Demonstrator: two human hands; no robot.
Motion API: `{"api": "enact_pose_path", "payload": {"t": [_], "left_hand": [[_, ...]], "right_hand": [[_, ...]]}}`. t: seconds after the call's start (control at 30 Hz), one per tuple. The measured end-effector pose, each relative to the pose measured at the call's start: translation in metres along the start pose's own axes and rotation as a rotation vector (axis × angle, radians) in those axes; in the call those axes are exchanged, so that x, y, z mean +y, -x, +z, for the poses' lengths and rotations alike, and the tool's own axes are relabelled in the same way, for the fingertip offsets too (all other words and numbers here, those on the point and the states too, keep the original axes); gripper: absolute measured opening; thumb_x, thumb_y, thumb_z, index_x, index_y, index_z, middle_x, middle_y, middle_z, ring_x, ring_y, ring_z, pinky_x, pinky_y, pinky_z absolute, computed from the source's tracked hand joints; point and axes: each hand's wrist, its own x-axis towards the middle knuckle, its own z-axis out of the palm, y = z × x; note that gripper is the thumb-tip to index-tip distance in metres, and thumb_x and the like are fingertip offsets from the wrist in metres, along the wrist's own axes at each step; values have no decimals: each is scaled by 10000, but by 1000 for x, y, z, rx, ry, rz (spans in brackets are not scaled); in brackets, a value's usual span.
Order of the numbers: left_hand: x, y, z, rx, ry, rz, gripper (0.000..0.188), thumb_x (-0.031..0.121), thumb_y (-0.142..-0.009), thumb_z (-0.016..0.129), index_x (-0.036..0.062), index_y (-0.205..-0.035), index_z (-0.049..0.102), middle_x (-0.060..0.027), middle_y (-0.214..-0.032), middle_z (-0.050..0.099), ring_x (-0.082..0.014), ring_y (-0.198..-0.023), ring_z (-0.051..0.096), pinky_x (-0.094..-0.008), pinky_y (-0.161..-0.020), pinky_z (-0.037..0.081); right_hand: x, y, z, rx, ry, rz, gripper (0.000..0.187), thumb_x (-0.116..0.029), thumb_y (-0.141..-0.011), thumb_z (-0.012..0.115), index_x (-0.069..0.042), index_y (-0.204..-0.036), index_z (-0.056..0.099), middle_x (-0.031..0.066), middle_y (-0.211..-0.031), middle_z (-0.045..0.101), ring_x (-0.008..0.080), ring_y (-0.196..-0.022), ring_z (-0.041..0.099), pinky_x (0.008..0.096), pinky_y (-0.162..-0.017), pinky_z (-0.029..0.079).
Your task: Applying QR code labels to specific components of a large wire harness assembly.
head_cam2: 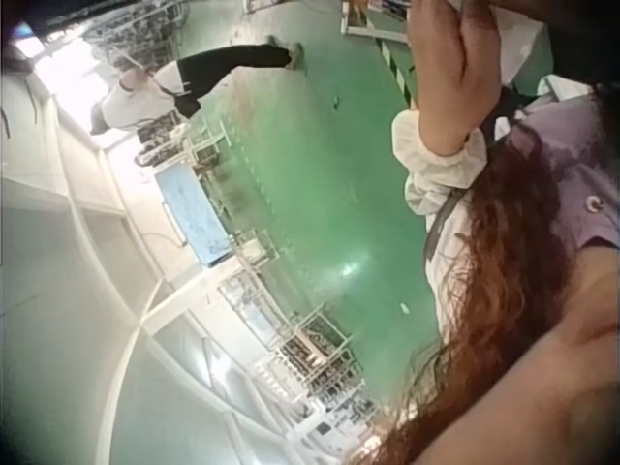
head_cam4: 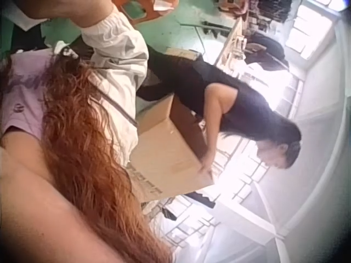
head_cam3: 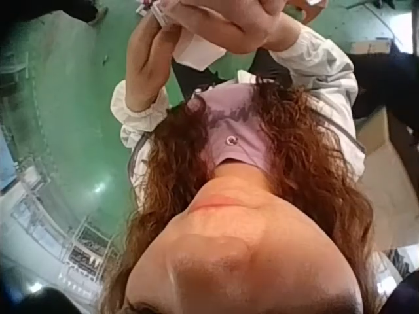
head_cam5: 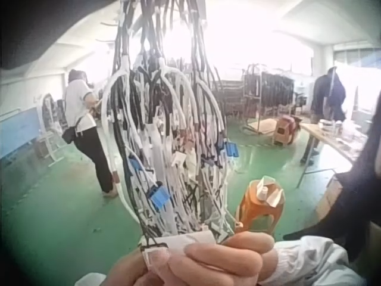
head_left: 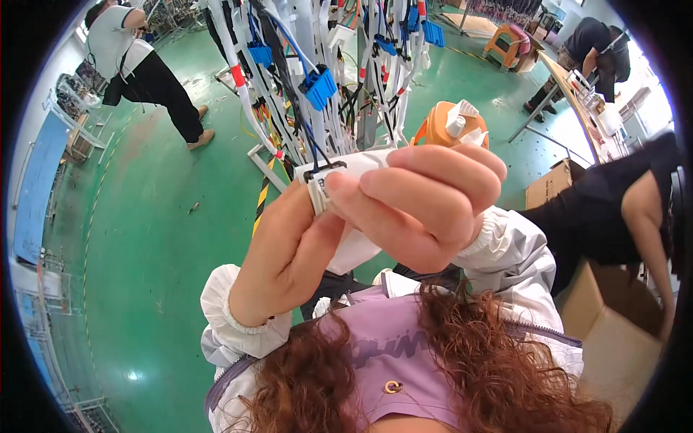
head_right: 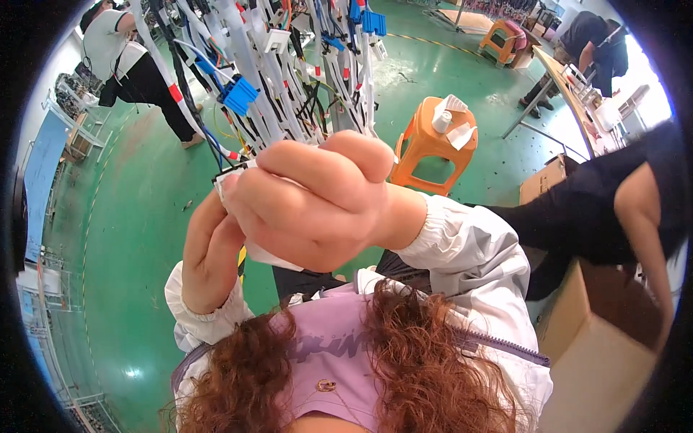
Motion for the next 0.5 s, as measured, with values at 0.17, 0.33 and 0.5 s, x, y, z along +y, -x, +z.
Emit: {"api": "enact_pose_path", "payload": {"t": [0.17, 0.33, 0.5], "left_hand": [[-3, -1, -2, -30, -22, -27, 245, 21, -833, 396, -21, -1042, 517, -144, -936, 552, -250, -812, 559, -305, -717, 434], [-4, 0, -2, -24, -33, 28, 253, 29, -838, 398, -22, -1062, 506, -144, -931, 549, -255, -798, 556, -308, -707, 434], [-2, -1, -5, -75, -5, 11, 281, 40, -843, 403, -21, -1102, 494, -149, -949, 545, -248, -816, 554, -300, -716, 431]], "right_hand": [[0, 3, 2, 67, -67, 5, 216, -146, -512, 590, -118, -725, 605, -46, -833, 537, 112, -744, 512, 273, -606, 253], [4, 2, -5, -84, -52, -60, 225, -183, -615, 683, -184, -839, 665, -79, -855, 490, 106, -789, 461, 227, -644, 327], [5, 0, -6, -72, -58, -67, 236, -181, -605, 676, -181, -840, 665, -81, -844, 490, 104, -772, 469, 224, -637, 322]]}}
